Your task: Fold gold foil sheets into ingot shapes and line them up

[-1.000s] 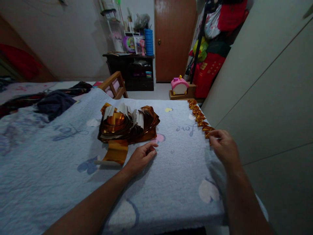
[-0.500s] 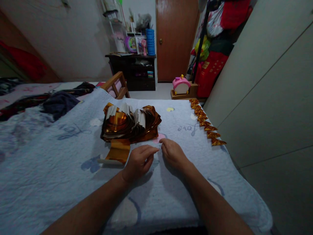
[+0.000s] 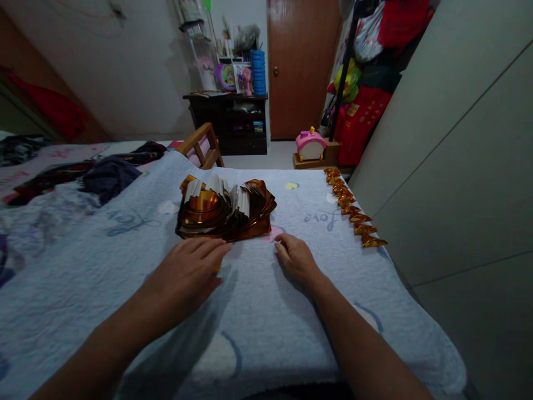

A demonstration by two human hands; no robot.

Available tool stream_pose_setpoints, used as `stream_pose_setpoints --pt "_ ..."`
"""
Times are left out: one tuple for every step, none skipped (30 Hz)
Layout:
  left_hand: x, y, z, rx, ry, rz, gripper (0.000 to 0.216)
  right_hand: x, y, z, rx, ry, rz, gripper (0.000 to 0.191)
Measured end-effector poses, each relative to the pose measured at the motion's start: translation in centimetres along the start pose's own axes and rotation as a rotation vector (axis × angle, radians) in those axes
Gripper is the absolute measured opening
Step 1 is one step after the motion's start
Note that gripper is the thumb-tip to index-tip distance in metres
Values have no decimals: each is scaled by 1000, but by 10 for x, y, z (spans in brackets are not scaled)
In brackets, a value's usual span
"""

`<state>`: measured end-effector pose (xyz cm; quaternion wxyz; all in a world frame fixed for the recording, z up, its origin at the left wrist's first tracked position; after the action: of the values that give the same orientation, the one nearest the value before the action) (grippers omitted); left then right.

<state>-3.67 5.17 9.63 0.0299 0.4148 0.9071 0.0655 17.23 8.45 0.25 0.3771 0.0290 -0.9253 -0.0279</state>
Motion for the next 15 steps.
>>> stream_pose_setpoints --pt "14 -10 4 23 -15 -36 52 0 0 0 5 -5 2 21" --pt "28 -20 9 38 -26 -83 56 0 0 0 11 -10 2 21" --pt "41 -29 14 56 -37 -128 60 0 1 0 14 -15 3 21" --pt "53 -37 19 79 -53 -171 64 0 1 0 16 -18 2 21" --pt "63 -44 24 96 -73 -207 66 0 1 0 22 -22 -4 21" --pt "71 -50 30 119 -93 -239 69 0 1 0 22 -25 -7 22" --pt "77 -54 34 139 -106 -273 70 0 2 0 22 -28 -6 22" --pt "81 -57 39 175 -116 -297 71 -1 2 1 23 -27 -6 21" --pt "83 -58 42 204 -126 -306 71 -1 2 1 21 -21 -9 22" --pt "84 -58 44 219 -127 -313 69 -2 2 1 21 -17 -7 22" --pt "84 -56 45 229 -125 -319 65 -3 2 1 21 -15 -5 21" --pt "83 -54 45 236 -124 -324 58 -4 2 1 22 -15 -4 22" --pt "81 -52 45 241 -130 -324 50 -4 2 2 23 -17 -2 22" --pt "79 -49 47 261 -145 -313 38 -5 3 2 23 -18 -2 22" --pt "75 -46 49 294 -167 -302 29 -5 3 2 22 -19 -5 22"
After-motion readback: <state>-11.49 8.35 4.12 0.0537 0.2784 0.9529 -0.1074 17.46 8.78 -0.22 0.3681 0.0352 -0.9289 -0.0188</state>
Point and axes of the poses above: each hand's wrist, its own y-axis towards the middle knuckle, its own z-axis out of the palm, x = y × z, the point moved 8 cm from there along y, towards the middle knuckle, and after that the axes turned 7 degrees about z, right-handed, at the moved point
